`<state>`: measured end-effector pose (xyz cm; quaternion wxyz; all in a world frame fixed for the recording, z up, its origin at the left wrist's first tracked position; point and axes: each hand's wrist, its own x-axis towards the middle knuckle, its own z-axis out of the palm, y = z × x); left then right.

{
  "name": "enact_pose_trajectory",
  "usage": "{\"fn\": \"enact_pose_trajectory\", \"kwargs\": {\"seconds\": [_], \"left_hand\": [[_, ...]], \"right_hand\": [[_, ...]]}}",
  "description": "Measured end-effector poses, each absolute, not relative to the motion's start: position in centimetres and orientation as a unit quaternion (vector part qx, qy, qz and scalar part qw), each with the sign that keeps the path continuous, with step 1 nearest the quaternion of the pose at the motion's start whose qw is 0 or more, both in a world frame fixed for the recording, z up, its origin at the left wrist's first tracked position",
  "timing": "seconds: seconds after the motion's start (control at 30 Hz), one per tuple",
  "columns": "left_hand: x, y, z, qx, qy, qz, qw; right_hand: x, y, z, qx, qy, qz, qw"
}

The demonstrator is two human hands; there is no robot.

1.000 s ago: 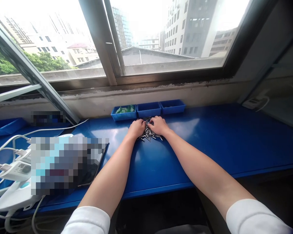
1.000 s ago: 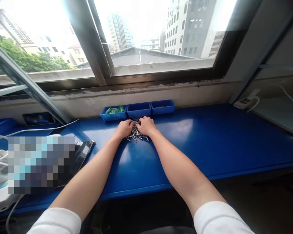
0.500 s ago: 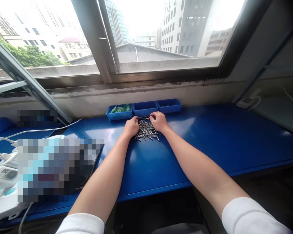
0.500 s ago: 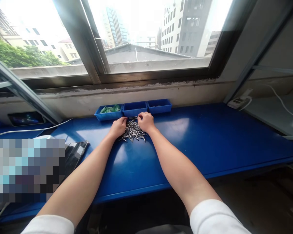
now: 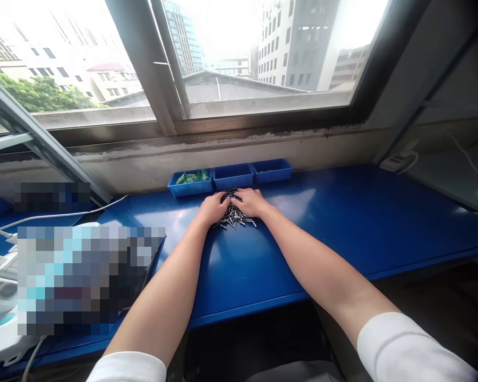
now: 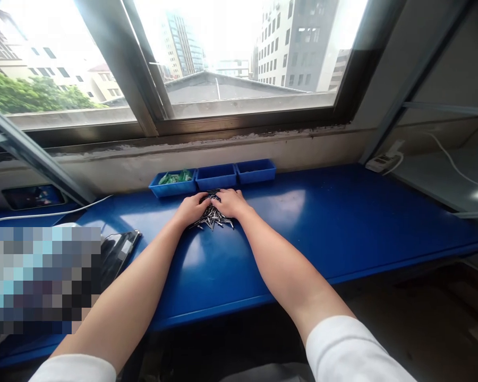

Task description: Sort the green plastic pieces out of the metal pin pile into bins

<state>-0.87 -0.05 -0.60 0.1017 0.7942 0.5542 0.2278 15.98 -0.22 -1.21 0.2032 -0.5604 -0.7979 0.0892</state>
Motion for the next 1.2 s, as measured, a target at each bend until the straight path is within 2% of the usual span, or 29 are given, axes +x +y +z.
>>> {"fn": "enact_pose_trajectory", "kwargs": {"seconds": [0.47,0.73,0.83,1.0,1.2], "left_hand": [[-1.0,0.3,-1.3,0.774,0.575,0.244,0.1],[-1.1,0.3,-1.2,0.773,0.583,0.231,0.097],[-1.0,0.2,-1.1,0.773,0.569,0.263,0.091],[-0.7,0.0,-0.6,0.775,0.52,0.353,0.064],[-0.6,-0.3,-0.4,0.774,0.482,0.405,0.071]], "right_hand": [[16.1,0.1,-1.4,-0.546,-0.778,0.082,0.301],[16.1,0.4,-2.0,-0.547,-0.779,0.077,0.296],[16.2,0.3,-2.0,-0.536,-0.775,0.077,0.325],[16.2,-0.2,-1.2,-0.474,-0.772,0.051,0.421],[16.2,-0.4,-0.6,-0.447,-0.767,0.1,0.449]]}}
